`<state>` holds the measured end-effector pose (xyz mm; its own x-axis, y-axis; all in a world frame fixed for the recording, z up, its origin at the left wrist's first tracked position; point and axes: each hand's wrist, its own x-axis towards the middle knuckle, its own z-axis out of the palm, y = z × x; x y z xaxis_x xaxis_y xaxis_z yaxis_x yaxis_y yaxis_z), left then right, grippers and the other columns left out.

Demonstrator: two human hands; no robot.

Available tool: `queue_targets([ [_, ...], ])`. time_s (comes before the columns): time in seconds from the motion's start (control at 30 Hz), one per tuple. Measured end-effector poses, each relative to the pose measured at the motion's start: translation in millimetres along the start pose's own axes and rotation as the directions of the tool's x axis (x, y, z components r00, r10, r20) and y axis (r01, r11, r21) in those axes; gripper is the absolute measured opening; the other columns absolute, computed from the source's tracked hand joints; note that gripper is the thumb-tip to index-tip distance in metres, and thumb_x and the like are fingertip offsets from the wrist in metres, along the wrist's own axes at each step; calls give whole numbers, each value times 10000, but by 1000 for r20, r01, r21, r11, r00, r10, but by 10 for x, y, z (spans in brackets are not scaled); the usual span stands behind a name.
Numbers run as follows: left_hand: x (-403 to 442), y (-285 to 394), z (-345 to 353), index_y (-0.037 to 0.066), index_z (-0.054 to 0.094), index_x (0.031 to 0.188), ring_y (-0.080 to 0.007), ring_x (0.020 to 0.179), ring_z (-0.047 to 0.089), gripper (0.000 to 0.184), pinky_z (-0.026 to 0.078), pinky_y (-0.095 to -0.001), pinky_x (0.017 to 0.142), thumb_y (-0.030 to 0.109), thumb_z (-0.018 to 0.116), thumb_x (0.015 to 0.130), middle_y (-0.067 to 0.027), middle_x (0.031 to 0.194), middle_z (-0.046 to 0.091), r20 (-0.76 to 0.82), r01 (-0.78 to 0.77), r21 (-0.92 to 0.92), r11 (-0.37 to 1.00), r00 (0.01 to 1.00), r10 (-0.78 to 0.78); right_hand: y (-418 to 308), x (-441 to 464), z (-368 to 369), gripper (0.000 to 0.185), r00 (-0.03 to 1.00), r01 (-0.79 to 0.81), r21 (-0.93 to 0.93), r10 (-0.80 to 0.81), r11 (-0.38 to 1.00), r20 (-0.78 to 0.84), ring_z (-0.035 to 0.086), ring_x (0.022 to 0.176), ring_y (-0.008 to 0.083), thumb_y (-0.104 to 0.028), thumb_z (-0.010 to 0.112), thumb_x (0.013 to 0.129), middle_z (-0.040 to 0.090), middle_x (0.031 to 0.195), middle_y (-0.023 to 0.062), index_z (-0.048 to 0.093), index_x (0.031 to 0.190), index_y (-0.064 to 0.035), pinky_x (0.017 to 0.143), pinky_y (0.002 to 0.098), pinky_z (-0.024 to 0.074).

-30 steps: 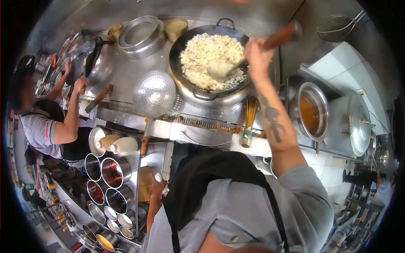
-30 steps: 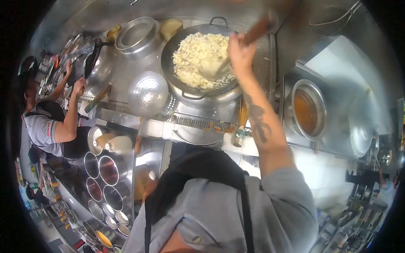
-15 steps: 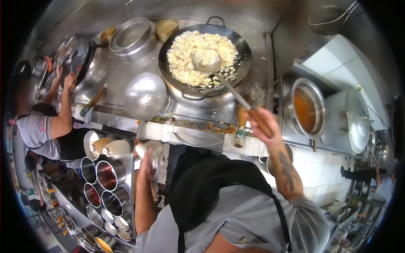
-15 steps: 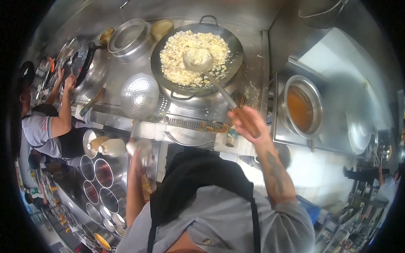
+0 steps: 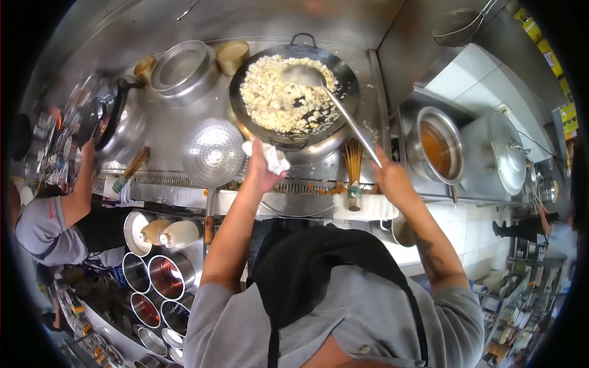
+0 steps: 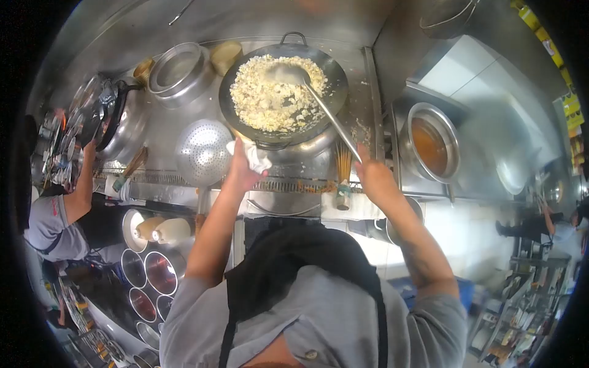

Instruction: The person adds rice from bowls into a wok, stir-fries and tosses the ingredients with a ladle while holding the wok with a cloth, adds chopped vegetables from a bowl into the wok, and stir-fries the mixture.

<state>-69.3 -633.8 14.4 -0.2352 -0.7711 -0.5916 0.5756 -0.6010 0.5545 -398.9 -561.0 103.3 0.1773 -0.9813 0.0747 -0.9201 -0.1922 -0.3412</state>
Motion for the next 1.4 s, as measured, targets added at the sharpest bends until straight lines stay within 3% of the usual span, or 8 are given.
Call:
queue_targets([
  [0.3,393,5,145,170,493,1032,-254,787,551,391,449,-385,584,533,436,897,-55,913,559,10,135,-131,982,991,-134,-98,34,140,397,977,67,150,-34,986,-212,619,846,422,-161,555,872,631,867,263,507,1228,9,750,502,472],
  [0.73,827,-57,-58,107,529,848,-166,635,533,64,437,-277,478,153,572,835,-60,763,574,49,214,-158,964,977,-209,-411,313,37,479,943,-57,-9,57,998,328,628,724,395,-182,531,907,613,806,281,402,1341,-25,674,464,489],
  [0.8,836,-225,-220,96,526,845,-160,625,516,63,426,-267,474,149,559,840,-63,752,561,228,-198,81,977,958,175,-400,256,-138,492,939,-21,-120,61,993,340,624,700,390,-178,533,908,610,788,275,391,1353,-22,663,470,486],
  [1.0,-670,-139,398,117,505,902,-193,614,516,80,420,-282,475,197,512,895,-71,761,546,-40,144,-172,974,987,-153,-398,-8,-574,447,903,43,5,-41,999,427,618,705,367,-173,510,923,607,784,257,420,1334,-23,645,418,482],
  [1.07,-522,-130,245,72,502,938,-189,662,541,127,433,-283,513,174,534,869,-61,780,548,295,-420,431,799,902,315,-534,41,-707,450,874,-54,20,37,998,484,619,723,360,-176,517,922,610,818,256,420,1334,-23,670,406,481],
  [1.1,-753,67,428,49,505,981,-171,720,571,188,451,-285,548,157,561,838,-55,795,547,547,-665,681,306,740,391,-597,61,-758,452,863,-94,20,71,995,500,620,732,356,-177,521,921,611,834,256,419,1334,-23,682,401,481],
  [1.17,-348,-264,235,103,517,936,-171,593,503,109,403,-292,451,206,508,900,-36,764,542,26,46,-195,980,999,-42,-369,-75,-662,462,910,41,11,-41,999,413,612,692,318,-196,532,920,625,848,236,423,1333,-21,679,387,485],
  [1.4,20,-479,-33,138,536,906,-150,634,537,60,438,-274,491,191,513,888,-21,764,562,185,112,-193,975,980,-76,-128,249,-321,430,948,121,-57,-98,991,303,623,681,339,-229,520,923,618,785,242,469,1292,-13,658,425,500],
])
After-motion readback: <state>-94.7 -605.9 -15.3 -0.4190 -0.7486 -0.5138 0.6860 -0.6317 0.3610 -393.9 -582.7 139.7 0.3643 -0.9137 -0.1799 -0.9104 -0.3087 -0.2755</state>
